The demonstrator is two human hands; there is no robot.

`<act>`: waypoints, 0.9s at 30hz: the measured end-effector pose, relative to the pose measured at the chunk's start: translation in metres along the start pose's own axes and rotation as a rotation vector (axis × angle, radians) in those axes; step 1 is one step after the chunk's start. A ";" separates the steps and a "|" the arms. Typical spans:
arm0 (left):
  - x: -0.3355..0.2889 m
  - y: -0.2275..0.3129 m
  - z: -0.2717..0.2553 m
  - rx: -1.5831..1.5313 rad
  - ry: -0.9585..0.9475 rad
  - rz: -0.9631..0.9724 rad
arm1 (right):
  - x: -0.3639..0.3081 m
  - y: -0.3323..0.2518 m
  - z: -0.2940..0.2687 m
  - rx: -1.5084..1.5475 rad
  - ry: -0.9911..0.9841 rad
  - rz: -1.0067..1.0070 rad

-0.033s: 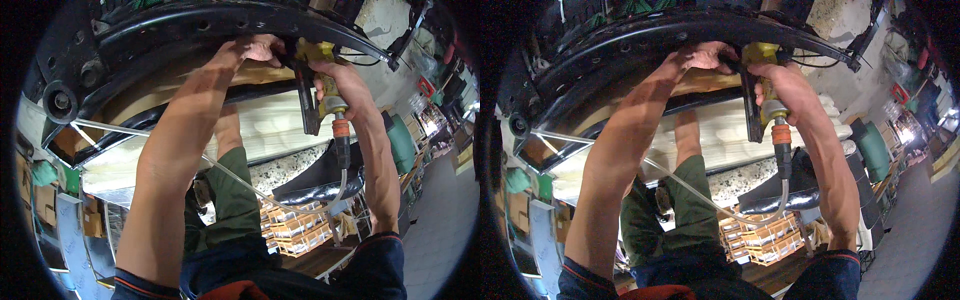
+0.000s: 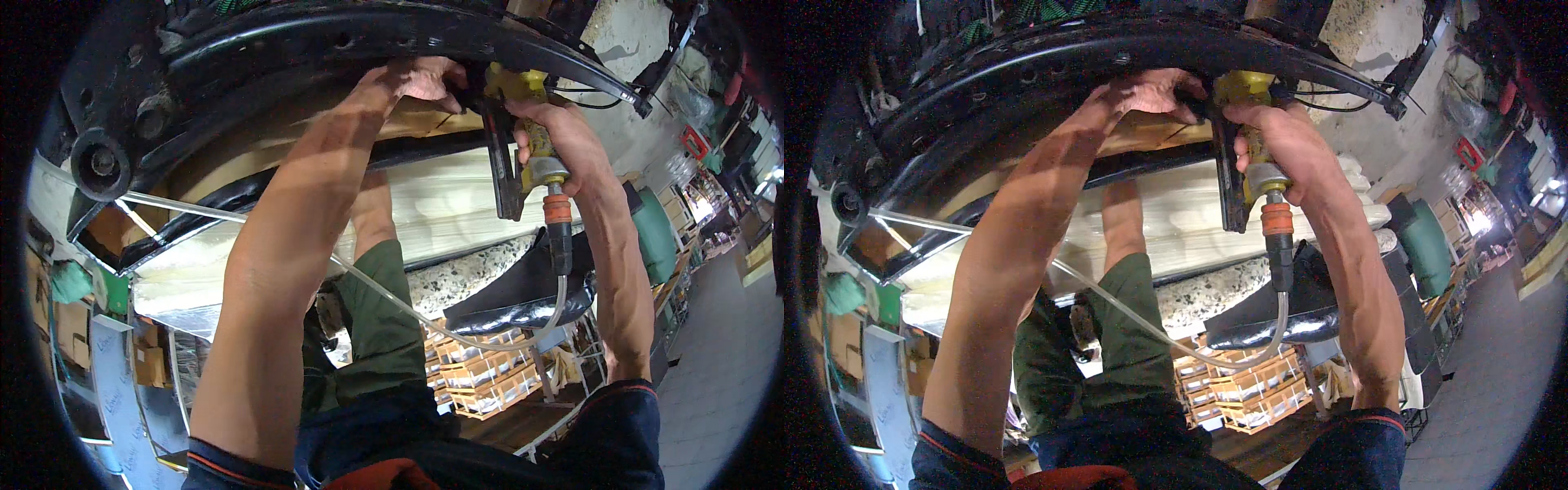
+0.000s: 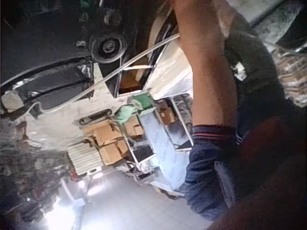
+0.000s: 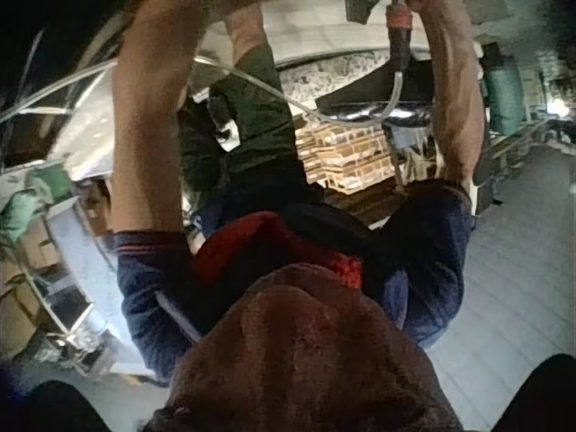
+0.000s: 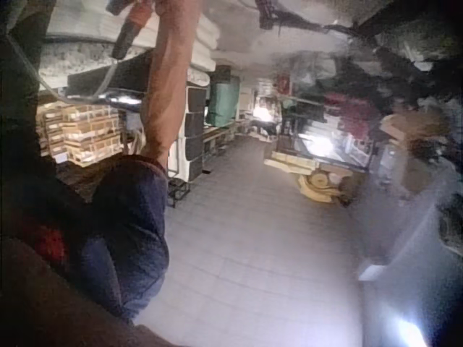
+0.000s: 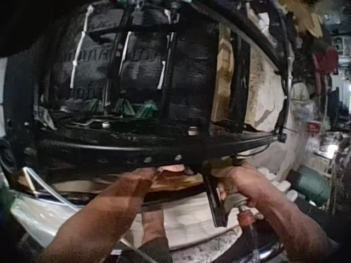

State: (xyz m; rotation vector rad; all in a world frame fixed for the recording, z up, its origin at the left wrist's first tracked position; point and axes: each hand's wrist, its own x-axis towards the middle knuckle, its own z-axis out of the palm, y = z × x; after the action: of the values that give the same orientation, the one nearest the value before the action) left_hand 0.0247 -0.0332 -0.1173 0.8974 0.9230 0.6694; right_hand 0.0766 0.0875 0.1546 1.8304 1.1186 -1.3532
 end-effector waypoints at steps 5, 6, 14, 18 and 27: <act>-0.015 0.028 -0.003 0.117 0.084 -0.108 | 0.012 -0.003 0.005 0.071 -0.010 0.042; -0.015 0.027 -0.003 0.136 0.082 -0.091 | 0.016 0.001 0.005 0.108 -0.032 0.041; -0.014 0.027 0.006 0.402 0.276 -0.096 | 0.041 0.008 0.015 0.235 -0.031 0.085; -0.015 0.019 0.006 0.299 0.300 -0.041 | 0.059 0.015 0.011 0.268 -0.001 0.026; 0.023 0.008 0.022 0.651 0.088 -0.122 | 0.075 0.016 -0.010 0.285 -0.098 0.061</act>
State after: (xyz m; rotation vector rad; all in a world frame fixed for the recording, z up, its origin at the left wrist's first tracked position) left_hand 0.0538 -0.0189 -0.1119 1.3773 1.2956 0.2978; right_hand 0.1045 0.1088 0.0859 1.9533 0.8470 -1.6146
